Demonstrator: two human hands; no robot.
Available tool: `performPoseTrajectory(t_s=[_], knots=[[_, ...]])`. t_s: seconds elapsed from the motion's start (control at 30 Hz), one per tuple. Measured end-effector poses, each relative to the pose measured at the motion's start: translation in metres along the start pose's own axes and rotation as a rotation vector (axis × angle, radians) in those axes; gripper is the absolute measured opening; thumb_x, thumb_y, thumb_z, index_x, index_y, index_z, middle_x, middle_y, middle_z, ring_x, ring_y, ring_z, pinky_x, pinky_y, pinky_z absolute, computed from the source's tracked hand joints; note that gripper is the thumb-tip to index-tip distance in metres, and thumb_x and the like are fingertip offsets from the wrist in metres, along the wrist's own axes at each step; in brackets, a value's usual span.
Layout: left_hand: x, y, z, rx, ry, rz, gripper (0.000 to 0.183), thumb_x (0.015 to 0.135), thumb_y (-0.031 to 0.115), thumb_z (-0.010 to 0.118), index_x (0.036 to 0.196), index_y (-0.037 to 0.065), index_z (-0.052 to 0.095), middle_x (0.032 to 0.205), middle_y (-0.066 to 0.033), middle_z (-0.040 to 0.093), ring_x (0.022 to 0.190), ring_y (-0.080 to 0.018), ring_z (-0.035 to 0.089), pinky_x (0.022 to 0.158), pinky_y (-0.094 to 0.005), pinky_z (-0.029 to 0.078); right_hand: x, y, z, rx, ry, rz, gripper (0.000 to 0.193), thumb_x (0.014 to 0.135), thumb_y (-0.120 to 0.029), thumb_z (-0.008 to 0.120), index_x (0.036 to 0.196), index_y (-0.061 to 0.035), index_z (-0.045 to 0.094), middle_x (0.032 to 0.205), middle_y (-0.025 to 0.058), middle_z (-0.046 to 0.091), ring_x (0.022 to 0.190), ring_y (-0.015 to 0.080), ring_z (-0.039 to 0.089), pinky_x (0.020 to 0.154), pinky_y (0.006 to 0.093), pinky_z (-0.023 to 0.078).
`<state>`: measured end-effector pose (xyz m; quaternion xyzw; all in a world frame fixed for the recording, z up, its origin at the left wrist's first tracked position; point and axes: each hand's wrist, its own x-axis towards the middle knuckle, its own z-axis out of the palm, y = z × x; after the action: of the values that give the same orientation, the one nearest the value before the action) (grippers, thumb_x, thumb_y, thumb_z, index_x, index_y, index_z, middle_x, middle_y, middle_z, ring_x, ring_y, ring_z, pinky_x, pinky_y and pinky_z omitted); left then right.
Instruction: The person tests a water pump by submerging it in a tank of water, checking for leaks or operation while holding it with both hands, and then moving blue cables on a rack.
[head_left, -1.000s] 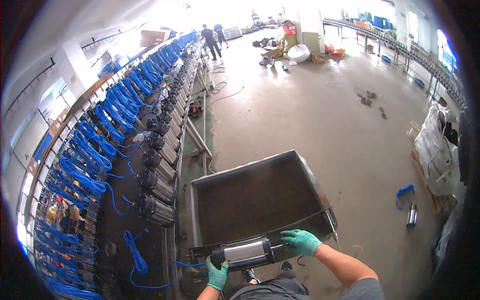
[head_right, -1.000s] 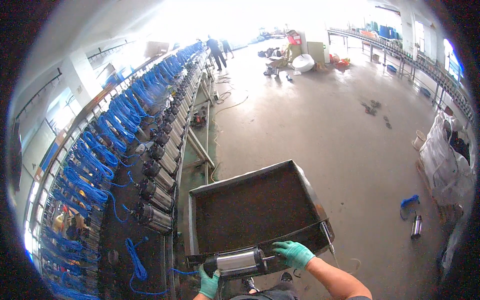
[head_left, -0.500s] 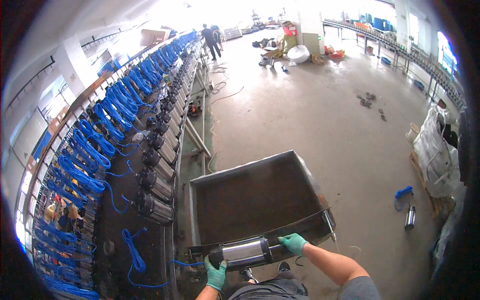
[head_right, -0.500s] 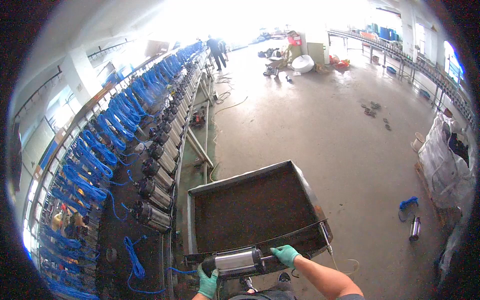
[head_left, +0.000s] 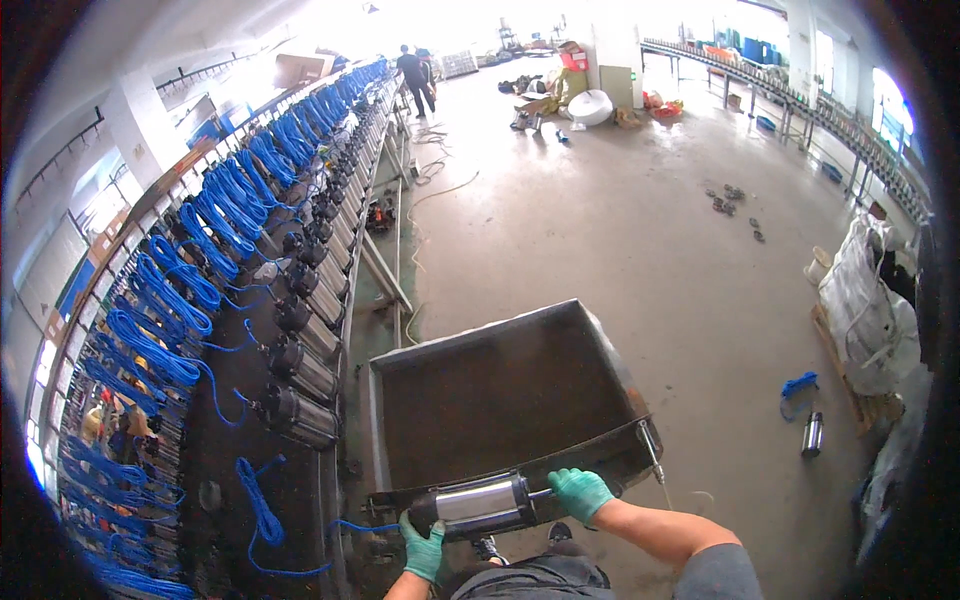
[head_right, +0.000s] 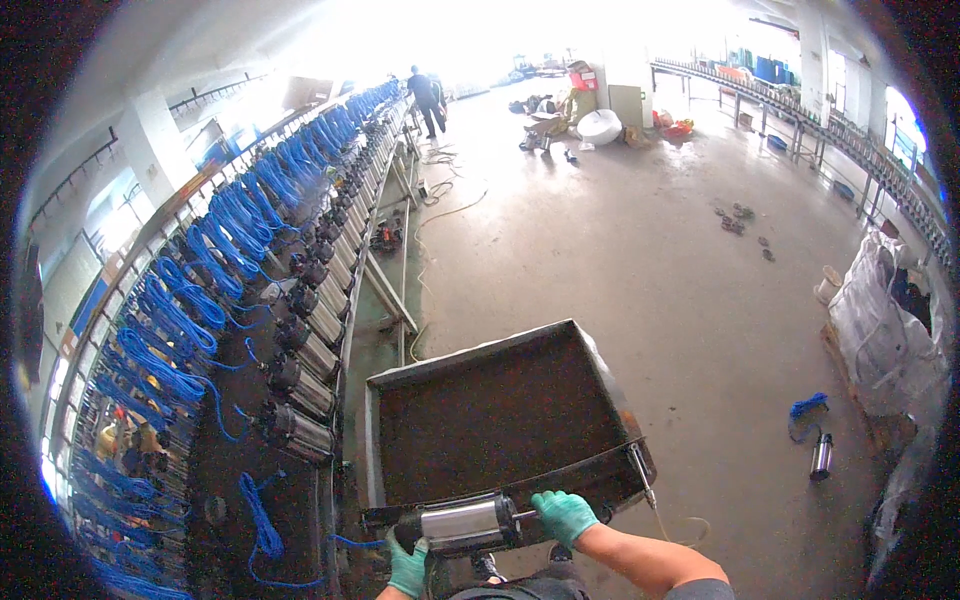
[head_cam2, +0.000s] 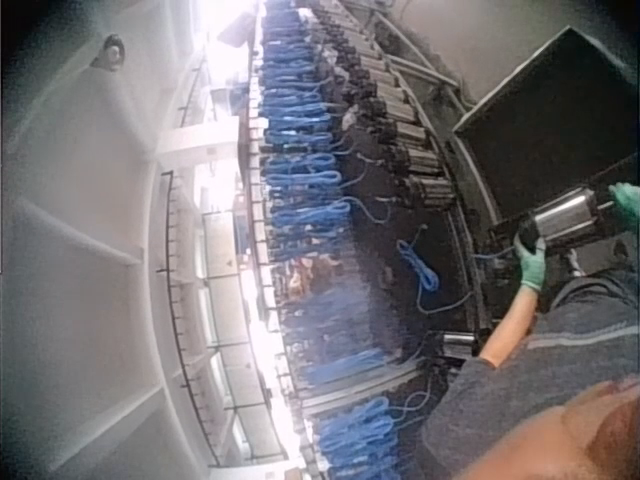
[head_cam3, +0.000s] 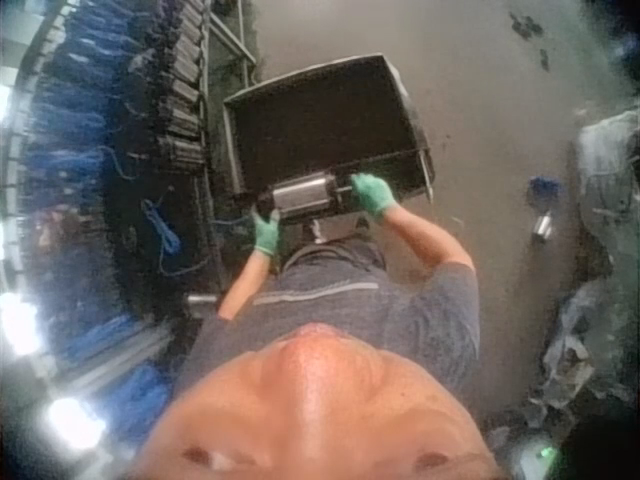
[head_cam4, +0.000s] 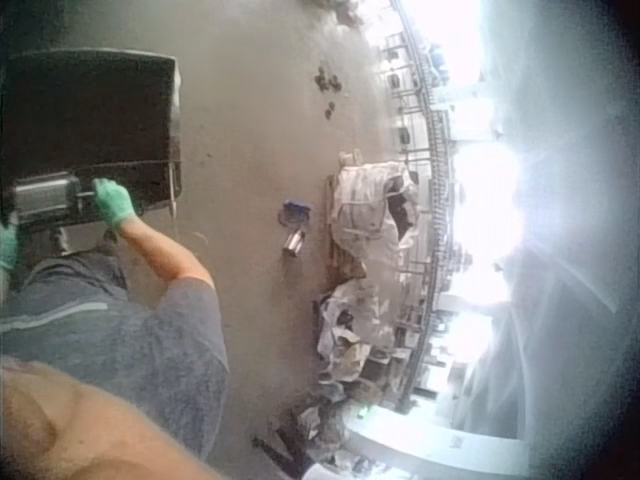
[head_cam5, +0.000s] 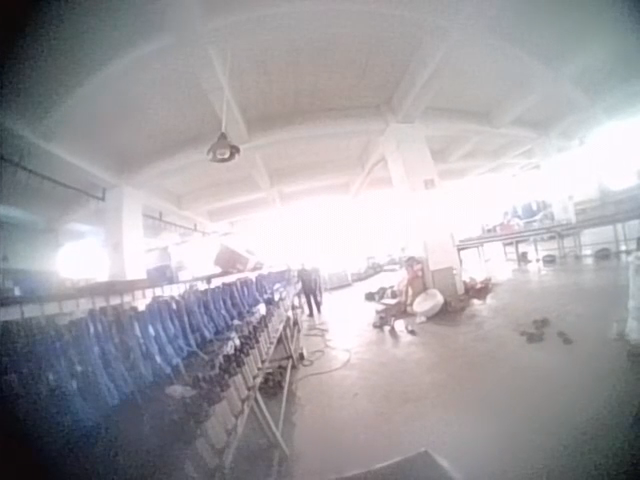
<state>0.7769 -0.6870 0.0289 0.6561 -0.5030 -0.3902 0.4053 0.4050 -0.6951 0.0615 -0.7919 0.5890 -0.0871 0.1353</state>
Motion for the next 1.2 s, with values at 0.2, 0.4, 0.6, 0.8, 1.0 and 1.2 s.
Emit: performPoseTrajectory(t_s=[0.2,0.4,0.6,0.8,1.0,1.2], knots=[[-0.005,0.002,-0.002,0.021,0.024,0.051,0.085,0.084,0.022,0.079,0.148,0.002,0.026,0.140,-0.0187,0.039,0.128,-0.0293,0.041,0.111,-0.0381,0.032,0.031,0.000,-0.037,0.061,-0.525,0.006,0.044,0.086,-0.032,0.069,0.120,-0.0082,0.056,0.095,0.0176,0.070,0.092,0.0376,0.069,0.075,0.0496,0.055],[0.006,-0.016,0.001,-0.149,0.000,-0.011,0.086,0.084,0.023,0.079,0.148,0.002,0.026,0.141,-0.0183,0.038,0.129,-0.0286,0.040,0.112,-0.0384,0.031,0.055,0.021,-0.030,0.284,-0.670,0.004,0.057,0.083,-0.058,0.067,0.102,-0.0045,0.071,0.101,0.0200,0.071,0.096,0.0416,0.066,0.083,0.0471,0.053],[-0.002,0.011,-0.002,0.002,0.004,0.049,0.086,0.084,0.021,0.079,0.149,0.003,0.025,0.142,-0.0174,0.038,0.129,-0.0284,0.041,0.113,-0.0381,0.031,0.015,0.031,-0.003,0.511,-0.160,-0.125,0.046,0.086,-0.041,0.075,0.116,-0.0067,0.068,0.108,0.0196,0.069,0.098,0.0401,0.067,0.086,0.0438,0.054],[-0.006,0.006,0.000,-0.050,0.025,0.044,0.084,0.083,0.017,0.079,0.148,0.004,0.027,0.141,-0.0162,0.039,0.129,-0.0280,0.041,0.113,-0.0381,0.030,-0.002,0.024,0.008,0.747,-0.158,0.179,0.039,0.091,-0.033,0.071,0.123,-0.0112,0.069,0.113,0.0139,0.071,0.098,0.0263,0.070,0.087,0.0364,0.055],[-0.006,-0.013,-0.001,-0.110,0.033,0.013,0.083,0.082,0.015,0.079,0.147,0.004,0.029,0.141,-0.0151,0.039,0.130,-0.0273,0.041,0.114,-0.0384,0.030,0.001,0.018,0.010,0.985,-0.253,0.406,0.042,0.092,-0.041,0.069,0.118,-0.0082,0.071,0.104,0.0126,0.074,0.088,0.0201,0.070,0.080,0.0344,0.055],[0.001,0.015,0.002,-0.193,0.035,-0.041,0.081,0.085,0.013,0.076,0.149,0.002,0.028,0.140,-0.0144,0.043,0.128,-0.0258,0.043,0.113,-0.0370,0.032,-0.002,0.006,-0.020,0.875,-0.083,0.504,0.053,0.090,-0.041,0.071,0.129,-0.0059,0.063,0.125,0.0139,0.068,0.109,0.0233,0.066,0.092,0.0373,0.051]])
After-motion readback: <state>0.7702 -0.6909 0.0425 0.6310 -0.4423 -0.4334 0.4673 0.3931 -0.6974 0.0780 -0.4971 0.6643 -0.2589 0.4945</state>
